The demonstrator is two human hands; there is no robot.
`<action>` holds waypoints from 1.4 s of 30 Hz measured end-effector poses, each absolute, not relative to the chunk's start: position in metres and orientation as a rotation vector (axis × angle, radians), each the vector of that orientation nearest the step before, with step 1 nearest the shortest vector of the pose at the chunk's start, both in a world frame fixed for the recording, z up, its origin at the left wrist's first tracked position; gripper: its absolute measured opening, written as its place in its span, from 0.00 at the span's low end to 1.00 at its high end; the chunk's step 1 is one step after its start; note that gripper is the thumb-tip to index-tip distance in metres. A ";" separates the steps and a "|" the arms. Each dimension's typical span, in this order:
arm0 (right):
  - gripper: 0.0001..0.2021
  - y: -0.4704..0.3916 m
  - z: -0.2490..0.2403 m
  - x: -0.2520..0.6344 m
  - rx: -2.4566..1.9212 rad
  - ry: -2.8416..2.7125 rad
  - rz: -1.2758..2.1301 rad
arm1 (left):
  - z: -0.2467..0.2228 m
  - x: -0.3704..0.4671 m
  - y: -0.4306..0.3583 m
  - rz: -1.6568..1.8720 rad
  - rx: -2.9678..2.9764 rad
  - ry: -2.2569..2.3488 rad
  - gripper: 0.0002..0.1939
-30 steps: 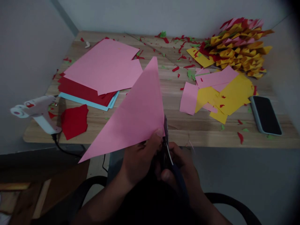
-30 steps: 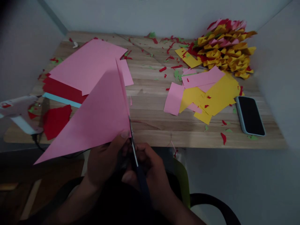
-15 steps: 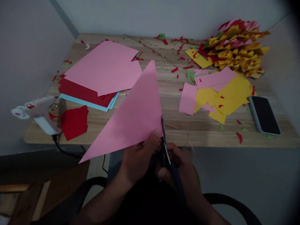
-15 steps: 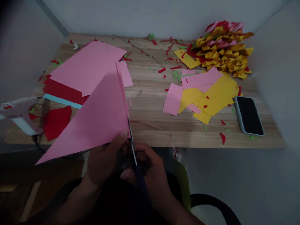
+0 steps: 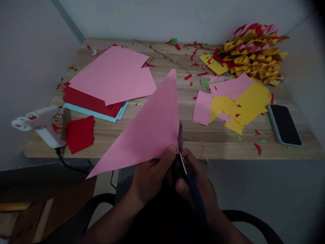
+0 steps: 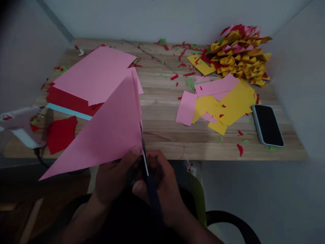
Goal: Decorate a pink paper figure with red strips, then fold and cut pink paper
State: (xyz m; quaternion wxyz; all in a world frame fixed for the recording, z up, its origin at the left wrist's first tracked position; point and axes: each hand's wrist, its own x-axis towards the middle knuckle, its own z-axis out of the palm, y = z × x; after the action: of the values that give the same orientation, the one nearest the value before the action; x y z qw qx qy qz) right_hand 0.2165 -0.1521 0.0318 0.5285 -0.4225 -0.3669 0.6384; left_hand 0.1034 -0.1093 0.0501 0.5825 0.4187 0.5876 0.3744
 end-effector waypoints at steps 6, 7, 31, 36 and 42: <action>0.20 -0.152 0.028 0.215 -1.022 -0.855 1.530 | 0.041 0.097 -0.107 0.810 1.021 1.230 0.23; 0.20 -0.152 0.027 0.214 -1.025 -0.849 1.532 | 0.040 0.096 -0.107 0.803 1.019 1.215 0.24; 0.20 -0.158 0.021 0.216 -1.106 -0.815 1.519 | 0.058 0.104 -0.110 0.822 0.861 1.400 0.20; 0.20 -0.154 0.025 0.215 -1.032 -0.814 1.544 | 0.057 0.104 -0.112 0.771 0.826 1.355 0.22; 0.21 -0.151 0.027 0.214 -1.042 -0.829 1.527 | 0.054 0.100 -0.115 0.772 0.835 1.373 0.23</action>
State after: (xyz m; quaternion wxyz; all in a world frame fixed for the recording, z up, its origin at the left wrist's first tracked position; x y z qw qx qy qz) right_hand 0.2138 -0.1508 0.0266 0.5291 -0.4363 -0.3473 0.6396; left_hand 0.1004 -0.1153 0.0536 0.6284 0.3643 0.5991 0.3368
